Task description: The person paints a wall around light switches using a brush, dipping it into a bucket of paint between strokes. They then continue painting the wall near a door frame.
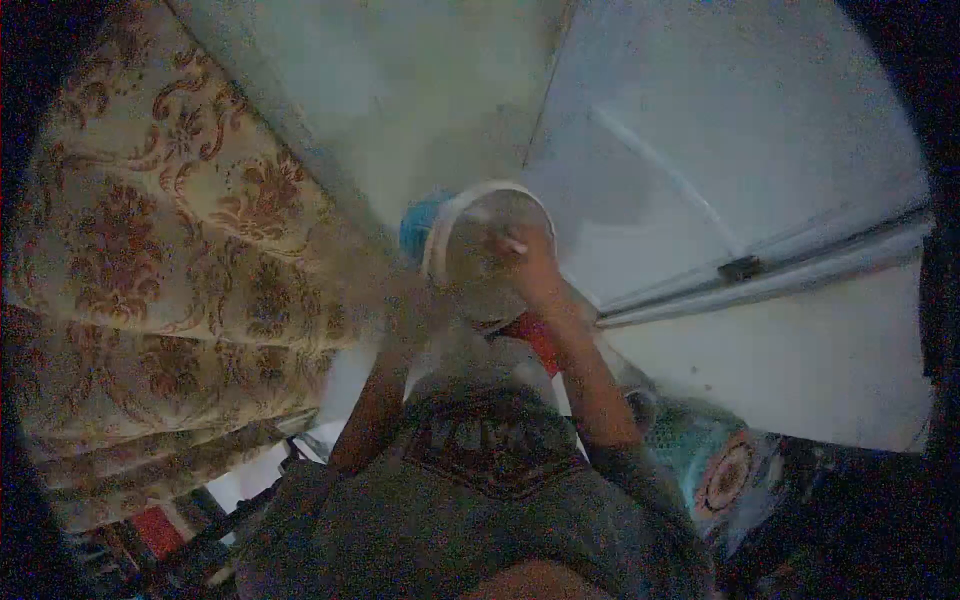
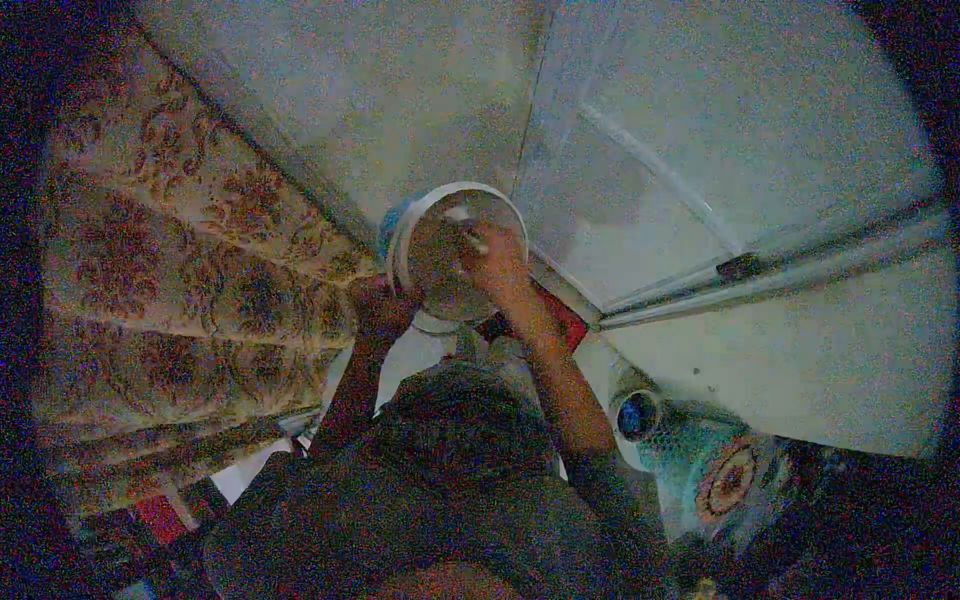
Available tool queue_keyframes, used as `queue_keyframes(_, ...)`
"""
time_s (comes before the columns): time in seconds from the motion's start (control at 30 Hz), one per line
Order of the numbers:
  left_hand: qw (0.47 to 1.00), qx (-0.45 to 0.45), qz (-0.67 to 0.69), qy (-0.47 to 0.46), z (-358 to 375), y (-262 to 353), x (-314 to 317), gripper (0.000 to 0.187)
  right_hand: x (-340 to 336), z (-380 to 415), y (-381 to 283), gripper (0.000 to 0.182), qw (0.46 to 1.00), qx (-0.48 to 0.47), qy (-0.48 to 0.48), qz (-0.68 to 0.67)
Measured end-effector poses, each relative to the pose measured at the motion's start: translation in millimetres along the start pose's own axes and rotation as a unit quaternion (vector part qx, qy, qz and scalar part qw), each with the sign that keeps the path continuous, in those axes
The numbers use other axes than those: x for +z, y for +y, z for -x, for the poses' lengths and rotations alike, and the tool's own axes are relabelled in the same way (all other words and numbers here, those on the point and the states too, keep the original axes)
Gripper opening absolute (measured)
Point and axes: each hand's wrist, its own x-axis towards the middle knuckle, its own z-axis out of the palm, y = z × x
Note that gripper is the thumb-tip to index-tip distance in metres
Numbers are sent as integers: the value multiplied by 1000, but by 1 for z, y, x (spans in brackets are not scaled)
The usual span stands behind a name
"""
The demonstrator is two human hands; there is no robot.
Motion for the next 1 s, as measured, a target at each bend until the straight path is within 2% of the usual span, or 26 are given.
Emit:
queue_keyframes(0.03, 1000, 3, -2, -4, 0, -13, 13, 43, 14, -3, 11, 23, 1000, 4, 3, -1)
queue_keyframes(0.07, 977, 94, -160, 106, -2, -30, 30, 43, 33, -10, 31, 26, 994, 40, -32, -94)
queue_keyframes(0.1, 909, 181, -308, 214, -5, -38, 40, 43, 46, -13, 49, 29, 977, 73, -67, -187)
queue_keyframes(0.13, 909, 184, -305, 217, -7, -37, 39, 43, 55, -12, 58, 29, 978, 70, -64, -183)
queue_keyframes(0.2, 957, 110, -233, 136, -9, -31, 36, 40, 60, -5, 61, 42, 991, 10, -34, -128)
queue_keyframes(0.23, 957, 111, -231, 138, -8, -28, 34, 40, 54, -3, 66, 42, 991, 9, -34, -126)
queue_keyframes(0.3, 986, 17, -157, 49, -4, -10, 18, 39, 9, -4, 37, 35, 990, -7, -137, 44)
queue_keyframes(0.33, 986, 15, -156, 49, -6, -14, 15, 39, -7, 3, 25, 35, 989, -8, -138, 45)
queue_keyframes(0.4, 988, 22, -150, 18, -10, -17, 12, 39, -34, 24, 10, 31, 993, -105, -5, 62)
queue_keyframes(0.43, 988, 21, -149, 20, -10, -17, 11, 39, -38, 27, 10, 31, 992, -107, -7, 63)
queue_keyframes(0.47, 993, -25, -113, 5, -10, -12, 7, 39, -40, 29, 9, 32, 997, 64, -47, -7)
queue_keyframes(0.5, 994, -71, -77, -8, -11, -10, 2, 39, -42, 31, 9, 32, 966, 231, -85, -76)
queue_keyframes(0.53, 995, -70, -77, -1, -14, -32, 18, 39, -29, 42, 35, 32, 968, 224, -85, -76)
queue_keyframes(0.57, 978, 6, -178, 105, -21, -70, 47, 42, -2, 56, 82, 37, 988, 87, -80, 95)
queue_keyframes(0.6, 933, 81, -276, 214, -27, -91, 60, 44, 12, 63, 105, 42, 961, -58, -63, 264)
queue_keyframes(0.67, 968, 49, -200, 141, -17, -49, 36, 53, 0, 77, 95, 43, 969, 30, -91, 226)
queue_keyframes(0.7, 960, 102, -204, 162, -9, -54, 43, 57, -9, 68, 60, 42, 941, 237, -160, 181)
queue_keyframes(0.73, 947, 155, -213, 185, -11, -58, 47, 62, 9, 75, 114, 38, 996, 80, -9, 48)
queue_keyframes(0.77, 975, 86, -176, 101, -19, -43, 28, 64, 5, 58, 118, 32, 977, 0, -21, 211)
queue_keyframes(0.8, 991, 14, -131, 9, -18, -24, 12, 65, 10, 55, 132, 28, 964, -99, 40, 244)
queue_keyframes(0.83, 990, 20, -133, 30, -16, -14, 7, 65, 11, 57, 144, 25, 937, -190, 100, 275)
queue_keyframes(0.87, 995, 30, -77, 58, -16, -10, 6, 58, 11, 52, 144, 25, 934, -200, 111, 275)
queue_keyframes(0.9, 996, 39, -20, 81, -17, -7, 7, 52, 9, 50, 139, 24, 981, -140, 95, 98)
queue_keyframes(0.93, 995, 44, -19, 89, -19, -4, 9, 52, 7, 48, 136, 24, 991, -75, 70, -82)
queue_keyframes(0.97, 990, 61, -100, 83, -20, -2, 11, 47, 0, 45, 118, 24, 991, -82, 74, -82)
queue_keyframes(1.0, 978, 75, -181, 75, -20, -2, 14, 44, -8, 45, 93, 27, 987, -4, 57, -152)
